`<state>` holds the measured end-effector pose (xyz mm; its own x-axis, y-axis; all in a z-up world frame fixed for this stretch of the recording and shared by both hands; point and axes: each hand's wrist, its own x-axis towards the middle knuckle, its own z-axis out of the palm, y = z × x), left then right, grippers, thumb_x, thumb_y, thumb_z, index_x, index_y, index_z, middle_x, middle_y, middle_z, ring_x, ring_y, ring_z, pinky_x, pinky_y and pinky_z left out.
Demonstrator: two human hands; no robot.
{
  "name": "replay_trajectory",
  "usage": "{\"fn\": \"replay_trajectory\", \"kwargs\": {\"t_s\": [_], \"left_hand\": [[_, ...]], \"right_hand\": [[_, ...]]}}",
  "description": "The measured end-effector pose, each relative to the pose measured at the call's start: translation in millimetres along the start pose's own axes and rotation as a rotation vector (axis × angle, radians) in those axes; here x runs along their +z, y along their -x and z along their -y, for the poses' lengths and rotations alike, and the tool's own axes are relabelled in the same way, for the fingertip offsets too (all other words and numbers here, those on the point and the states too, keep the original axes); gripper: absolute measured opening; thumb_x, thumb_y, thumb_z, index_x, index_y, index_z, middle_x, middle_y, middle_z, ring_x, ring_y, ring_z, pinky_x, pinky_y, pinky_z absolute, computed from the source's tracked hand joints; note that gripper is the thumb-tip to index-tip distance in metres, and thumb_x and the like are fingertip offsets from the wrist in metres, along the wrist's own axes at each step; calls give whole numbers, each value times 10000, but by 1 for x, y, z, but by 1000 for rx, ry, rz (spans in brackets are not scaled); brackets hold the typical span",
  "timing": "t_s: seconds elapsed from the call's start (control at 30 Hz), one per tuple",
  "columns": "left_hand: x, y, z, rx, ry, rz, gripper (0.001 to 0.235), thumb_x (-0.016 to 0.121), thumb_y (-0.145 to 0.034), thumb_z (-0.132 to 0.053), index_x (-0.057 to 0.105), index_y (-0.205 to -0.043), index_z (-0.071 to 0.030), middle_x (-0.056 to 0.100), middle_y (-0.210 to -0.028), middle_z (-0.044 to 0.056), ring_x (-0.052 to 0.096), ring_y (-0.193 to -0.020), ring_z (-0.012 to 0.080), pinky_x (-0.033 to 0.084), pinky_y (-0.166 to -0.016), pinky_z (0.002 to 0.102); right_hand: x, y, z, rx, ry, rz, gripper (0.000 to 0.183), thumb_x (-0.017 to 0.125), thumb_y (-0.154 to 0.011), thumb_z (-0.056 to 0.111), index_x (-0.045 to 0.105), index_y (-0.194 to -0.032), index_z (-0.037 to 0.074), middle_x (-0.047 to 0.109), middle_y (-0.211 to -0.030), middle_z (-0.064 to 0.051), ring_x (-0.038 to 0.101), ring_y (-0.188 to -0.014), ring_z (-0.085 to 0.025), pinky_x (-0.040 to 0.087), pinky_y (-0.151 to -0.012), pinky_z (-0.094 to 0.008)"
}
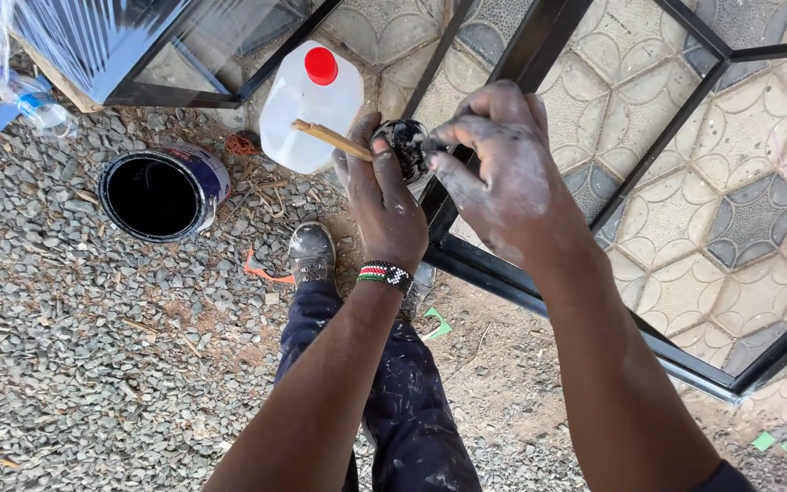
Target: The person paints a black metal frame using a small brush and a container of black paint. They repeatedly dip the brush into the paint and apply it to the frame's edges and corners while standing on a tiled surface.
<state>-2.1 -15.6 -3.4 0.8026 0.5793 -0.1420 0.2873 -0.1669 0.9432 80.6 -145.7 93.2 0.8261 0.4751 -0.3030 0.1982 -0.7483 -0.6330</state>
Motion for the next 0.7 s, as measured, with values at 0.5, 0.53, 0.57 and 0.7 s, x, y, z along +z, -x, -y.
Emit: {"fn": "replay_trajectory", "kwargs": {"t_s": [0.5, 0.53, 0.57, 0.7], "left_hand": [[-1, -3, 1, -80, 41, 116, 452, 414, -1343, -374, 556, -1671, -97, 555, -1451, 258, 602, -1488, 594, 450, -1315, 772], [-1, -2, 2, -83, 41, 123, 452, 414, -1343, -374, 556, -1671, -97, 555, -1451, 258, 602, -1488, 594, 450, -1315, 772], [-1, -2, 3, -83, 9, 131, 457, 414, -1342, -374, 549, -1675, -92, 552, -1465, 265, 602, -1490, 595, 454, -1315, 768], [-4, -3, 0, -105, -36, 140, 463, 409, -1337, -386, 545, -1673, -98, 554, -1478, 268, 608, -1499, 609, 470, -1310, 761]], "right_hand": [[46, 57, -57, 471, -931, -501, 170, 718, -1239, 122, 789, -1285, -25, 842, -1020, -225, 832, -842, -148, 695, -644, -218], [46, 60, -52, 477, -930, -505, 170, 718, -1239, 122, 789, -1285, -25, 842, -1020, -225, 832, -842, -148, 695, -644, -218], [46, 61, -46, 501, -936, -499, 197, 688, -1249, 115, 785, -1316, -42, 839, -1038, -230, 824, -841, -165, 705, -669, -230], [67, 68, -45, 402, -894, -522, 218, 747, -1163, -55, 781, -1376, -85, 811, -1077, -228, 788, -901, -194, 719, -756, -278]]}}
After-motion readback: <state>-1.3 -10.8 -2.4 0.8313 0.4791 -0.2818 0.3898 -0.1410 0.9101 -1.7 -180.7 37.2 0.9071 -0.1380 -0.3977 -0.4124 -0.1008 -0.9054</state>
